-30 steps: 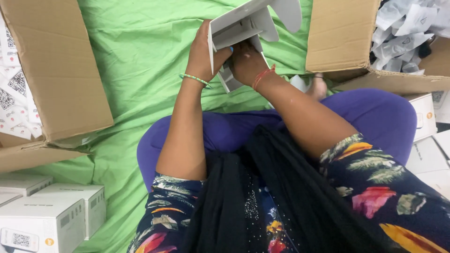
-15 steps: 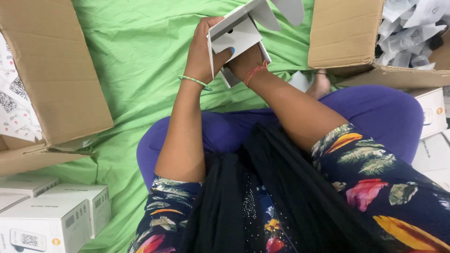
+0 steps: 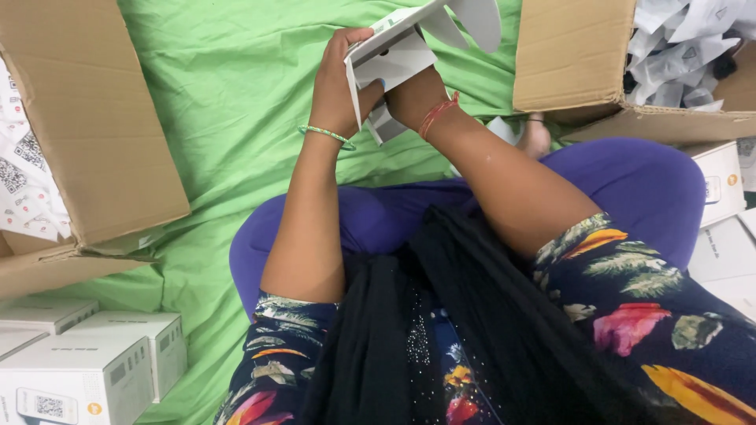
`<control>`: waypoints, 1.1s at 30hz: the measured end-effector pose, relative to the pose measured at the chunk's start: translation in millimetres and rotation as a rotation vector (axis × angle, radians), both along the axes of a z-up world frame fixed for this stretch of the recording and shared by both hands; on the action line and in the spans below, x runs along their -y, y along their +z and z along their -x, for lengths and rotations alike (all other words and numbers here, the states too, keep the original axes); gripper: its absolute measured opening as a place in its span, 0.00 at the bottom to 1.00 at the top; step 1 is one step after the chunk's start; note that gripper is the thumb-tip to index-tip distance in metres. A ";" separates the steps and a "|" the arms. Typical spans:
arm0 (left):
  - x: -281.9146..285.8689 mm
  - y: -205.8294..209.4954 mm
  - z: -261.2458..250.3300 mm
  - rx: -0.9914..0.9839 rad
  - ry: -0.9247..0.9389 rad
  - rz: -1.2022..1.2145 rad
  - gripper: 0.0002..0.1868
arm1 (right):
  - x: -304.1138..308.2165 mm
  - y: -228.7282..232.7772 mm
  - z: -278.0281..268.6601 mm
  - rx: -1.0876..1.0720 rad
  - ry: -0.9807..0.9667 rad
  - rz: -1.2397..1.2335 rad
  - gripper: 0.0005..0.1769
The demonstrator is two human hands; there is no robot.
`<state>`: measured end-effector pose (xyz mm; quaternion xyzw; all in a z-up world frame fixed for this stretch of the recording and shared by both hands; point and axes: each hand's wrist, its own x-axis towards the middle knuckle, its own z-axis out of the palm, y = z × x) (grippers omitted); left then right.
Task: The person is packaging small electronics or components into boxes, scanning QR codes, and adding power cables.
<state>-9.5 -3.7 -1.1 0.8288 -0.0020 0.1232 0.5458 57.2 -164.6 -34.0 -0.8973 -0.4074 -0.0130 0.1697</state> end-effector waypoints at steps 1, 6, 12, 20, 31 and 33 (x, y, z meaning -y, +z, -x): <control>-0.2 0.4 -0.2 0.019 0.005 -0.007 0.34 | 3.2 1.3 1.0 -0.052 -0.016 0.021 0.18; -0.4 -2.9 -4.5 0.026 0.024 0.034 0.33 | 30.2 29.7 7.0 -0.144 0.028 0.226 0.18; 0.2 -9.9 -8.0 -0.002 0.050 0.040 0.32 | 49.1 88.4 18.9 -0.222 0.188 0.350 0.28; -3.2 -18.0 -4.8 0.085 -0.010 -0.170 0.39 | 85.9 200.7 15.6 -0.465 0.365 0.234 0.28; -25.1 44.1 31.2 -0.293 -0.119 -0.707 0.42 | 123.1 184.9 -31.7 -1.466 0.215 -1.252 0.20; -2.3 63.9 19.9 -0.209 -0.050 -0.631 0.36 | 110.7 160.4 -40.0 -1.500 0.110 -1.380 0.19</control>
